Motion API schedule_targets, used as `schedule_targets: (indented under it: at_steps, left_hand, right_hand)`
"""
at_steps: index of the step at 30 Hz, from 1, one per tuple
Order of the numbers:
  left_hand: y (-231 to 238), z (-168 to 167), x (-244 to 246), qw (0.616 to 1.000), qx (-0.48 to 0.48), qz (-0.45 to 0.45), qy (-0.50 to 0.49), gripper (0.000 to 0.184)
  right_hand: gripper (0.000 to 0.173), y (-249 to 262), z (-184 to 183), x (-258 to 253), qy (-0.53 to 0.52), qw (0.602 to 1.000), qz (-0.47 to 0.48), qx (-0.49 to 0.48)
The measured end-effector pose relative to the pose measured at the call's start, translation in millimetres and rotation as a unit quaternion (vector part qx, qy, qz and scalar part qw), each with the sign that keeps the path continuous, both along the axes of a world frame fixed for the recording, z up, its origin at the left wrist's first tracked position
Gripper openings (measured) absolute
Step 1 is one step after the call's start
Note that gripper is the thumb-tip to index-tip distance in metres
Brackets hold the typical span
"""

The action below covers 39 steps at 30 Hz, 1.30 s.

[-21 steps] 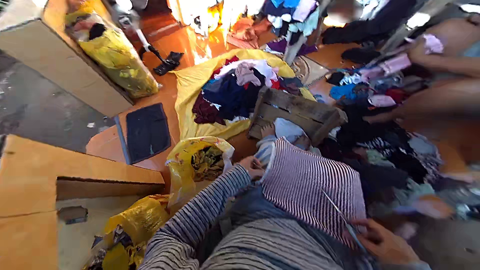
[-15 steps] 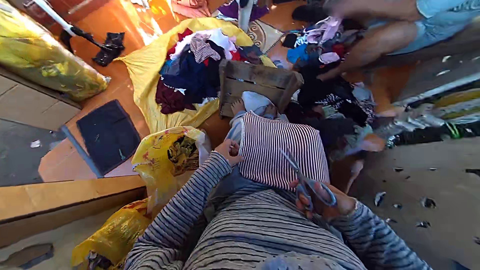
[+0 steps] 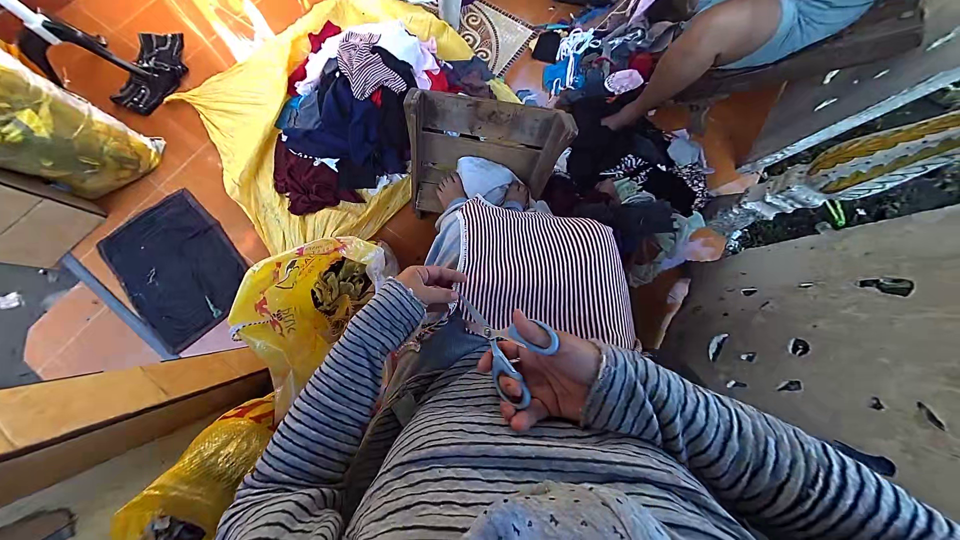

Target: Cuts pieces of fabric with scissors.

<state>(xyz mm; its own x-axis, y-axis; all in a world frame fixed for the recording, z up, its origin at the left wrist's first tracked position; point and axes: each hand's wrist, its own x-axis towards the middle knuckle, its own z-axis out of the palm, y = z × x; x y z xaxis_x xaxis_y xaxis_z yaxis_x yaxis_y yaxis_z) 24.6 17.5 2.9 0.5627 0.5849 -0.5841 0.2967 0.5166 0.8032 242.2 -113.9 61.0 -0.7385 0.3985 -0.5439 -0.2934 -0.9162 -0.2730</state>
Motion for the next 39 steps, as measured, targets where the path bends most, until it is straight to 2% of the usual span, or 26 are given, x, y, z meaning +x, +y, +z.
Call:
schedule_targets:
  at_steps: [3,6,9,14,25,34,39]
  left_hand:
    - [-4.3,-5.4,2.0,0.999,-0.02,0.047,0.0,0.03]
    - [-8.9,-18.8,3.1,0.996,-0.023,0.089,0.0,0.033]
    - [-12.4,2.6,8.1,0.991,-0.069,0.11,0.029,0.035]
    - [-17.8,7.6,14.3,0.985,-0.094,0.144,0.01,0.034]
    - [-20.9,13.6,17.8,0.974,-0.103,0.204,0.003,0.033]
    - [-23.0,8.3,20.4,0.975,-0.096,0.2,-0.016,0.028]
    - [-24.9,2.5,15.5,0.974,-0.084,0.202,-0.053,0.028]
  right_hand:
    - [0.071,2.0,2.2,-18.6,-0.046,0.998,-0.035,-0.018]
    - [0.056,4.2,-4.7,-25.0,-0.051,0.998,-0.048,-0.002]
    - [0.039,11.4,-3.7,-36.9,-0.101,0.992,-0.071,-0.016]
    - [0.021,20.4,-2.0,-60.8,-0.172,0.976,-0.125,-0.045]
    - [0.033,26.4,3.2,-74.0,-0.211,0.971,-0.111,-0.028]
    - [0.025,22.4,7.7,-76.4,-0.238,0.962,-0.132,-0.035]
    - [0.037,28.5,-1.6,-72.0,-0.222,0.965,-0.136,-0.026]
